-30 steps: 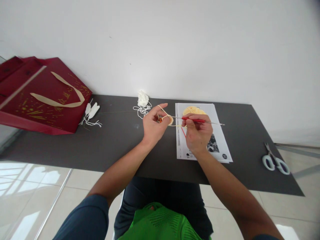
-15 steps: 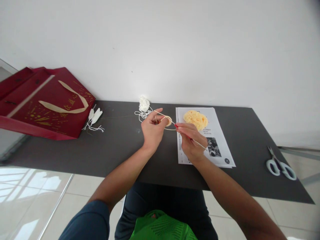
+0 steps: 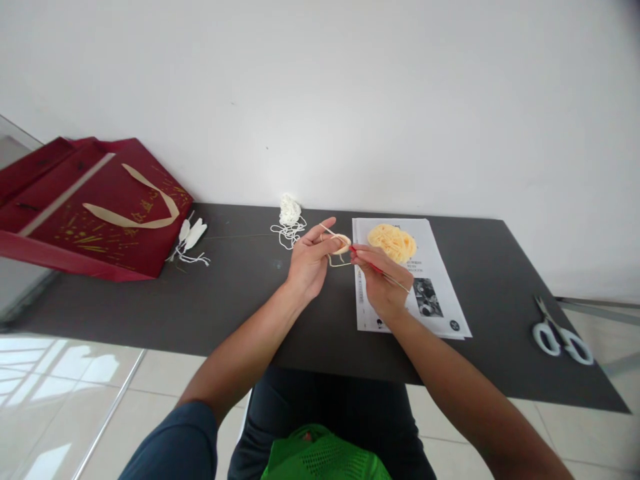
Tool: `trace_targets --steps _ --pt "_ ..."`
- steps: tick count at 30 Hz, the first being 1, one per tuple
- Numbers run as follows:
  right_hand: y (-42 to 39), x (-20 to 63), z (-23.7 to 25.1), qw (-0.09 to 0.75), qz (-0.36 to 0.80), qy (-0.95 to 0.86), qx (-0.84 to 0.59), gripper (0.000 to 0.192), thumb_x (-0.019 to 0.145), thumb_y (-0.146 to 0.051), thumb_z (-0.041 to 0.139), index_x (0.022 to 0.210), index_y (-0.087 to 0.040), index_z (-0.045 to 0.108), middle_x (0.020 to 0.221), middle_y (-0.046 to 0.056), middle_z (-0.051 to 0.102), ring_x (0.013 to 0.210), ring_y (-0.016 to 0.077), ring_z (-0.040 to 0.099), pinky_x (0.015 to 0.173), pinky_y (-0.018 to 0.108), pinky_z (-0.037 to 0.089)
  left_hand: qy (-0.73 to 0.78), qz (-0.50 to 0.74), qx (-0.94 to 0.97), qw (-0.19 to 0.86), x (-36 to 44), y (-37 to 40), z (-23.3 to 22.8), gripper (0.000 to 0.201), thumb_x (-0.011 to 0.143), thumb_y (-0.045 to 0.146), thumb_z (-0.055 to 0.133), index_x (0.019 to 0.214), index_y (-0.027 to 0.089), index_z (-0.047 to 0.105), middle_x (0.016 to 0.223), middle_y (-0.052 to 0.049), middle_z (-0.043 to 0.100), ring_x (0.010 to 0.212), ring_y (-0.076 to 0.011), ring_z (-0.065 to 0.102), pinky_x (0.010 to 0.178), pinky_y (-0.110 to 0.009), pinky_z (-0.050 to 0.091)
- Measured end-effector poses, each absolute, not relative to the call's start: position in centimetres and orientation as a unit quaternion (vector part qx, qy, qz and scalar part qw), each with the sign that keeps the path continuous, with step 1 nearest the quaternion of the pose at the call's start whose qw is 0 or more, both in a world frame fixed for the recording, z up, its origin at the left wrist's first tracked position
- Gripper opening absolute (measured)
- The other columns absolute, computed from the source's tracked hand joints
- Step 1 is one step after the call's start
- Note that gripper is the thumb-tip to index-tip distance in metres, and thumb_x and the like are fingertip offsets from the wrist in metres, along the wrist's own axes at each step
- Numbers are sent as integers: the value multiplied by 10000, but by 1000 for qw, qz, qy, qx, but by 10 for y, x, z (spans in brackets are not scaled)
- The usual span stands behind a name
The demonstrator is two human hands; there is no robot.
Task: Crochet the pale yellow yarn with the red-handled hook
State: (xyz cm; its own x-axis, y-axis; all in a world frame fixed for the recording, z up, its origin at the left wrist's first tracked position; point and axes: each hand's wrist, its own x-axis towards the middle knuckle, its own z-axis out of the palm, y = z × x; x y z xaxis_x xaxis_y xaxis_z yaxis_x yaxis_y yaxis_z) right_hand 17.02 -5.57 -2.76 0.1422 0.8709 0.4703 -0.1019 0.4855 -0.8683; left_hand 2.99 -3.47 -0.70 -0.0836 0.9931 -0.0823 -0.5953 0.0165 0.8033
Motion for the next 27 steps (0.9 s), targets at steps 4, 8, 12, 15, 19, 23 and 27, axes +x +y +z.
trace_targets --steps 4,8,12,15,19,23,27 --pt "-52 168 -24 682 437 -470 -350 66 807 -288 819 866 -306 798 993 16 816 781 191 746 760 413 651 363 636 287 618 28 -34 -8 556 642 184 880 1176 192 723 706 58 674 710 -102 668 854 -303 504" --pt "-46 172 -22 688 460 -450 -335 87 825 -294 801 877 -293 731 952 -8 777 709 130 690 690 321 597 385 625 329 594 30 -36 -8 571 618 201 902 1165 208 739 690 61 683 669 -94 652 816 -296 510" --pt "-44 181 -21 681 413 -494 -349 101 841 -311 789 888 -293 701 942 -3 745 772 146 685 750 331 580 433 613 369 547 31 -36 -9 585 611 219 891 1175 187 737 701 45 714 634 -100 637 748 -284 513" --pt "-49 184 -19 661 341 -564 -358 61 867 -309 760 898 -310 708 945 15 747 917 199 695 909 417 574 474 609 372 516 30 -34 -11 559 619 204 855 1162 160 734 703 24 727 631 -115 643 727 -282 513" --pt "-58 181 -16 645 298 -606 -359 78 896 -271 723 939 -335 723 973 17 755 965 214 688 975 453 547 509 615 407 444 30 -35 -14 504 644 160 779 1146 171 746 682 31 699 619 -119 619 665 -263 483" --pt "-57 179 -12 661 336 -540 -398 41 884 -287 744 910 -297 714 945 13 750 906 183 693 844 365 569 505 621 482 356 31 -40 -13 449 702 127 693 1141 198 755 678 53 642 619 -98 564 649 -249 451" --pt "-44 183 -15 680 431 -470 -361 133 839 -288 795 870 -245 673 846 -18 731 635 109 618 599 274 507 470 627 498 371 30 -40 -12 426 698 98 678 1103 201 761 667 61 624 600 -85 535 631 -238 443"
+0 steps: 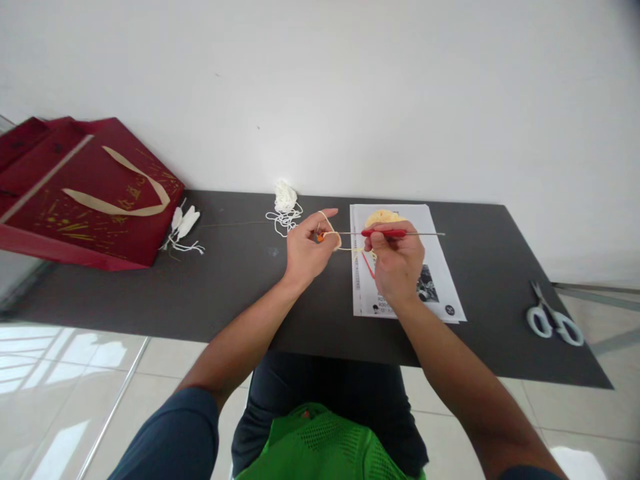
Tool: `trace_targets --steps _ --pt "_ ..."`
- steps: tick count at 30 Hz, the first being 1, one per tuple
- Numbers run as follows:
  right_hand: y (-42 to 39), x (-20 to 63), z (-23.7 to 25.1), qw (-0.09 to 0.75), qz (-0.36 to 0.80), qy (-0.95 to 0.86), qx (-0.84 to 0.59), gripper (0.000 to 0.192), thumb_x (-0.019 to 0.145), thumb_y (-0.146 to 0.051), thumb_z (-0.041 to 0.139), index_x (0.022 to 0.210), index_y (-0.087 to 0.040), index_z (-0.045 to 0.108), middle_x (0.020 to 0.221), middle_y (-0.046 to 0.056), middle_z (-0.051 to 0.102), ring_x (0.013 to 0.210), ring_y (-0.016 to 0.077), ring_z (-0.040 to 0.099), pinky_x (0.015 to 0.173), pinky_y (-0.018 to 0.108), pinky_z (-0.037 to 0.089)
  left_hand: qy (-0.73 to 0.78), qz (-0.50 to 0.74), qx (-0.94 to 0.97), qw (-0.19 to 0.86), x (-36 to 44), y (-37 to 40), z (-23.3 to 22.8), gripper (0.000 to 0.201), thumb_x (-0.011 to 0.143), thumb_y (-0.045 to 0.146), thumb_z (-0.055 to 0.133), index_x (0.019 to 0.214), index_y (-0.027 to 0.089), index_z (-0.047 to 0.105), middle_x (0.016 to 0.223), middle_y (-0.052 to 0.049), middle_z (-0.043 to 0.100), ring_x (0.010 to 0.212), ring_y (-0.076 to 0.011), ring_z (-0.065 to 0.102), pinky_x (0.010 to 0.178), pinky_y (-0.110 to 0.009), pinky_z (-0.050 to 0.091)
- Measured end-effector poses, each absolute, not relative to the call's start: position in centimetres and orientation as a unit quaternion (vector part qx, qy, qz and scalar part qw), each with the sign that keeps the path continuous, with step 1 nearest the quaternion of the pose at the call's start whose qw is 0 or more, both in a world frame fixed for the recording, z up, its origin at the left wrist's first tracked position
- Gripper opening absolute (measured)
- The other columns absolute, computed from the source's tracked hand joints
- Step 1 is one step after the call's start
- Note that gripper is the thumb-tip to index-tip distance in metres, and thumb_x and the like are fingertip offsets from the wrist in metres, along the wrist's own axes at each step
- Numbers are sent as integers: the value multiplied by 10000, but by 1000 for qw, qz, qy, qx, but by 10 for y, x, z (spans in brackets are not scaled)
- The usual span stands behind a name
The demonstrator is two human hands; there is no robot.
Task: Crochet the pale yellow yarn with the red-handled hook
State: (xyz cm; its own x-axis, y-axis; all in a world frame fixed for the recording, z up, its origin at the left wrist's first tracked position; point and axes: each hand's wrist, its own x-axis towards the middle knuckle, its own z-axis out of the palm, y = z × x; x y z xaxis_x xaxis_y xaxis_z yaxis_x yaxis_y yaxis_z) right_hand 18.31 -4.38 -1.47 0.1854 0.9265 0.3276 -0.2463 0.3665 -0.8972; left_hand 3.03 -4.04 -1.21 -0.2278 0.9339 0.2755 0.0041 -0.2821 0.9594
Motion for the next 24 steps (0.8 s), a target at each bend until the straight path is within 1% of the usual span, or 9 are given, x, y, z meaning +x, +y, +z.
trace_targets --steps 3,6,10,12,15,17,21,24 --pt "-36 186 -15 685 480 -434 -335 166 811 -274 818 843 -237 659 793 -29 728 594 92 594 562 251 485 443 624 477 432 27 -37 -13 434 675 92 696 1089 204 761 675 55 645 585 -84 543 591 -230 433" --pt "-34 188 -13 682 503 -419 -327 165 796 -256 824 823 -237 662 796 -29 737 591 89 599 556 247 488 407 629 453 484 24 -34 -14 435 655 80 721 1067 211 762 686 50 663 579 -86 563 581 -229 443" --pt "-34 189 -10 679 531 -408 -301 162 775 -243 843 807 -236 684 791 -27 748 588 86 606 553 241 498 378 632 425 526 24 -33 -14 425 645 74 751 1047 213 764 697 43 677 589 -85 578 594 -227 455" --pt "-33 189 -11 676 552 -391 -292 180 758 -256 861 806 -240 688 796 -28 756 596 85 612 557 234 512 376 629 415 539 26 -34 -13 385 648 88 767 1014 207 769 708 37 681 609 -83 587 611 -223 458" --pt "-32 186 -16 667 579 -363 -296 198 758 -277 869 835 -248 689 816 -31 772 630 84 642 584 220 552 396 625 404 538 31 -37 -12 254 649 132 802 895 187 771 694 31 672 610 -78 577 611 -218 448" --pt "-33 184 -19 660 595 -346 -302 201 762 -278 869 855 -245 693 824 -29 781 646 79 664 615 205 581 412 618 405 533 33 -39 -11 193 664 174 814 851 180 766 681 25 673 601 -79 568 602 -220 435" --pt "-35 179 -21 652 607 -332 -310 181 778 -271 860 859 -234 703 857 -20 795 677 70 693 659 176 608 430 618 410 516 33 -39 -13 151 694 217 815 835 183 773 683 20 676 597 -80 550 593 -224 408" --pt "-36 178 -22 649 606 -334 -315 151 802 -273 842 860 -236 708 857 -22 795 681 66 694 670 166 616 431 625 413 503 32 -38 -14 148 717 228 808 857 189 782 710 11 689 629 -94 570 626 -239 430"
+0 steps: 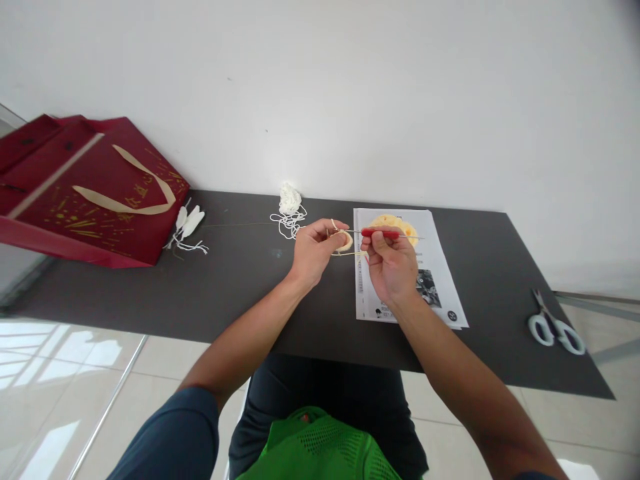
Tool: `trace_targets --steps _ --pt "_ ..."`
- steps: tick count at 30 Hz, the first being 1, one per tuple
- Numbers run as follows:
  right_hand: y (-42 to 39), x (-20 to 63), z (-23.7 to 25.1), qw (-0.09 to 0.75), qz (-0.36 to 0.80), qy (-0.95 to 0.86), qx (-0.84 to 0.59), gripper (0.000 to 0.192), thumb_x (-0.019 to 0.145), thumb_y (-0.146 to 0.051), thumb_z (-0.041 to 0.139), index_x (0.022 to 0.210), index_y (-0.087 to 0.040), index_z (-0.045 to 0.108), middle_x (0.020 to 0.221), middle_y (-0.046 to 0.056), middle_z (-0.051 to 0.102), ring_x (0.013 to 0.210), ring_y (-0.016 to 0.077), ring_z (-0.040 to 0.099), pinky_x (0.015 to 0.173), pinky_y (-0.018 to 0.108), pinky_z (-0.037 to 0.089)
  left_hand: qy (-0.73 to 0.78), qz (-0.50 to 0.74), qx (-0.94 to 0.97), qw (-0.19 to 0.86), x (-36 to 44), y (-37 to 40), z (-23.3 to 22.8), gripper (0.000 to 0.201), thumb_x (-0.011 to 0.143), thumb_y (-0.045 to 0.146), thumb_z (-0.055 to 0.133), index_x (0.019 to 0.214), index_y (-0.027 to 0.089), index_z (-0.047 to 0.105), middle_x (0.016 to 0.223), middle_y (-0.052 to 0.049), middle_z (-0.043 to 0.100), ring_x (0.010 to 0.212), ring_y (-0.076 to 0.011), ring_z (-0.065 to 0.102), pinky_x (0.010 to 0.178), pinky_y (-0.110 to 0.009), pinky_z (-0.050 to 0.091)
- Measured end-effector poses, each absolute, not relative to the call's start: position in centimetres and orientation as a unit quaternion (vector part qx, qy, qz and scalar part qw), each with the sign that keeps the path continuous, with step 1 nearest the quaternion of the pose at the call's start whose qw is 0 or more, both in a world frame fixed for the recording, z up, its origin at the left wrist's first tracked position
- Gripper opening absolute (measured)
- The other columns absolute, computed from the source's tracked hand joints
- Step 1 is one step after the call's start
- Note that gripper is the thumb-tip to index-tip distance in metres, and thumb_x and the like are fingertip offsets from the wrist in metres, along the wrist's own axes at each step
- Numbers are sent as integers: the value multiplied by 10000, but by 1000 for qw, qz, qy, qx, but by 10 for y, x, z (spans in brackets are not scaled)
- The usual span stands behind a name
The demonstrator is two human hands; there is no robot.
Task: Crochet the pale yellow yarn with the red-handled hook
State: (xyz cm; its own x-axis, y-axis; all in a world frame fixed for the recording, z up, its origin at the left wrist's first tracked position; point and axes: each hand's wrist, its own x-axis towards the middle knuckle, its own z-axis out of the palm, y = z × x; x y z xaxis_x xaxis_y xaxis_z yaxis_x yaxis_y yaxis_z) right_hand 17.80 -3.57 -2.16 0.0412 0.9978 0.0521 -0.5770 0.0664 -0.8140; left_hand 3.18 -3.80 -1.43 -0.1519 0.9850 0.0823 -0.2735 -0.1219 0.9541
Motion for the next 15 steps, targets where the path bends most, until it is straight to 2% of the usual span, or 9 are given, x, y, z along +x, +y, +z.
trace_targets --steps 3,7,10,15 --pt "-35 178 -22 644 612 -329 -319 140 811 -273 836 859 -229 712 861 -16 795 674 59 694 682 155 617 422 641 420 485 31 -37 -15 203 719 224 812 918 198 783 778 2 708 681 -104 602 669 -249 465" --pt "-37 176 -21 646 609 -328 -322 141 809 -274 836 871 -224 719 861 -14 794 677 59 701 677 154 613 413 638 442 477 30 -36 -14 399 716 201 806 1111 212 751 811 12 692 688 -97 602 659 -244 471" --pt "-40 174 -20 652 595 -335 -329 152 804 -274 835 881 -232 711 865 -19 792 685 71 702 679 184 618 428 622 457 470 30 -36 -13 511 726 198 795 1231 204 713 796 18 690 679 -94 595 648 -241 463" --pt "-43 170 -21 657 542 -379 -362 162 837 -320 802 917 -240 685 893 -12 792 715 106 721 707 265 635 444 603 463 474 29 -37 -12 588 729 215 806 1305 205 688 822 8 732 667 -96 608 641 -245 463"
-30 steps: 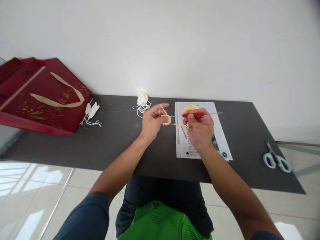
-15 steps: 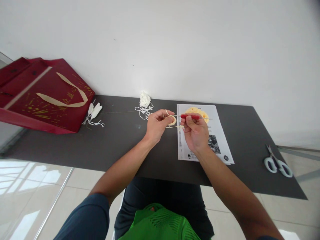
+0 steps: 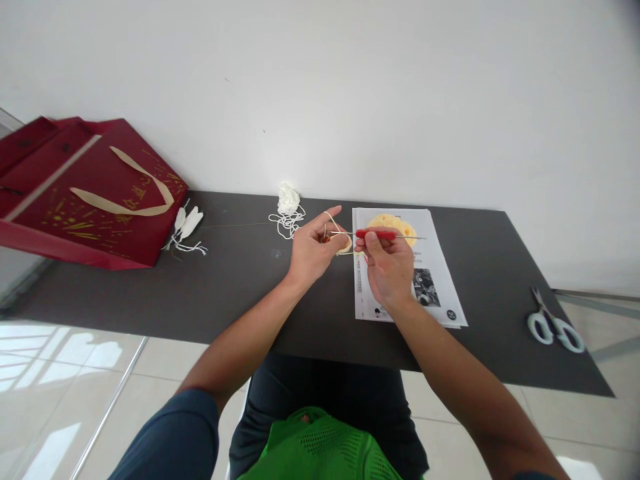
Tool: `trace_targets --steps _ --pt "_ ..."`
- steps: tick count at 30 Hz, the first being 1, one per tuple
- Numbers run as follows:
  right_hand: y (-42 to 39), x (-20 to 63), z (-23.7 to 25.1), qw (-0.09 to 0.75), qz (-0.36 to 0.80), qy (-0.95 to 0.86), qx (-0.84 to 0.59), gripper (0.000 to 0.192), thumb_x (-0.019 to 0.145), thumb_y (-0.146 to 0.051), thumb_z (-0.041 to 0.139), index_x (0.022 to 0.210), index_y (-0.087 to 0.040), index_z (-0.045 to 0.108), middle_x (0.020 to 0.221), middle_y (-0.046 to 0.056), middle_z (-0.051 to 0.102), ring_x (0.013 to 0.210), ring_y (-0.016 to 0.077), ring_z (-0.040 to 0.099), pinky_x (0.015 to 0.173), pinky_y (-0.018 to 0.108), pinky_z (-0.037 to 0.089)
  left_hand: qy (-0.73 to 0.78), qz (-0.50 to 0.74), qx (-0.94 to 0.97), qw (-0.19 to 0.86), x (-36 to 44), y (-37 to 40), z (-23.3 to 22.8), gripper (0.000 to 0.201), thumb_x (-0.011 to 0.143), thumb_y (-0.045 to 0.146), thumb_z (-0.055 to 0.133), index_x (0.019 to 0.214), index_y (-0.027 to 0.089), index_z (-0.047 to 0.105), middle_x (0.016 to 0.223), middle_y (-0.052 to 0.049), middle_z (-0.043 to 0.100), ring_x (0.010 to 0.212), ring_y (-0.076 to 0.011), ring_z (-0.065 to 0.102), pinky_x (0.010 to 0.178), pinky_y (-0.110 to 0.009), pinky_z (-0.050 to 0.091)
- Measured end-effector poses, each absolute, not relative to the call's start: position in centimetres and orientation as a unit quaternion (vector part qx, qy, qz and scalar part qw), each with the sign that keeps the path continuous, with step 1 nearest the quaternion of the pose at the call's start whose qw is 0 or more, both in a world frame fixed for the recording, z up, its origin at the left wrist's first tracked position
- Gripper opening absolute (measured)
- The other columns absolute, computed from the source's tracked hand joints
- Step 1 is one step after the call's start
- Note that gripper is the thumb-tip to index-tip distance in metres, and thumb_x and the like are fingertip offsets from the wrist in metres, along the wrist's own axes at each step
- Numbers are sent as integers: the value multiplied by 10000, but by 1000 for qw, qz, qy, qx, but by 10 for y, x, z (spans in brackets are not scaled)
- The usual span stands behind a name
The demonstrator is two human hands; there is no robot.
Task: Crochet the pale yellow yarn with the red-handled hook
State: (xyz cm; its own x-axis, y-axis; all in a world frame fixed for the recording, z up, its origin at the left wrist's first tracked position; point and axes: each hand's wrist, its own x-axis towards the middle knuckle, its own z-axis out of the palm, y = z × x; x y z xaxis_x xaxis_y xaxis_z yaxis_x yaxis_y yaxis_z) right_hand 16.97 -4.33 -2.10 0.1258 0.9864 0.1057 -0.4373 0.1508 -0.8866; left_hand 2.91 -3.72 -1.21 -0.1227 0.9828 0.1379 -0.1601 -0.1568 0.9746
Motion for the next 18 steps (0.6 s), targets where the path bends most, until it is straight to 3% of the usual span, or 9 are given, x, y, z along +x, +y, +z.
trace_targets --steps 7,11,18 --pt "-56 169 -21 664 365 -511 -406 112 864 -313 771 966 -268 765 979 29 805 726 149 743 722 341 653 382 643 387 539 31 -36 -13 611 692 212 858 1280 225 692 785 15 755 745 -122 678 752 -277 515" --pt "-61 174 -27 651 261 -618 -356 203 858 -232 763 1009 -363 800 1082 28 820 960 235 770 893 475 646 369 653 319 579 32 -36 -10 619 656 199 883 1245 232 695 786 16 758 797 -136 706 782 -278 514" --pt "-55 179 -33 613 247 -676 -325 361 858 -180 746 1125 -421 774 1180 7 806 1037 253 770 935 510 632 348 635 249 643 27 -33 -6 489 662 165 868 1133 169 735 790 -10 737 774 -117 687 812 -273 514"
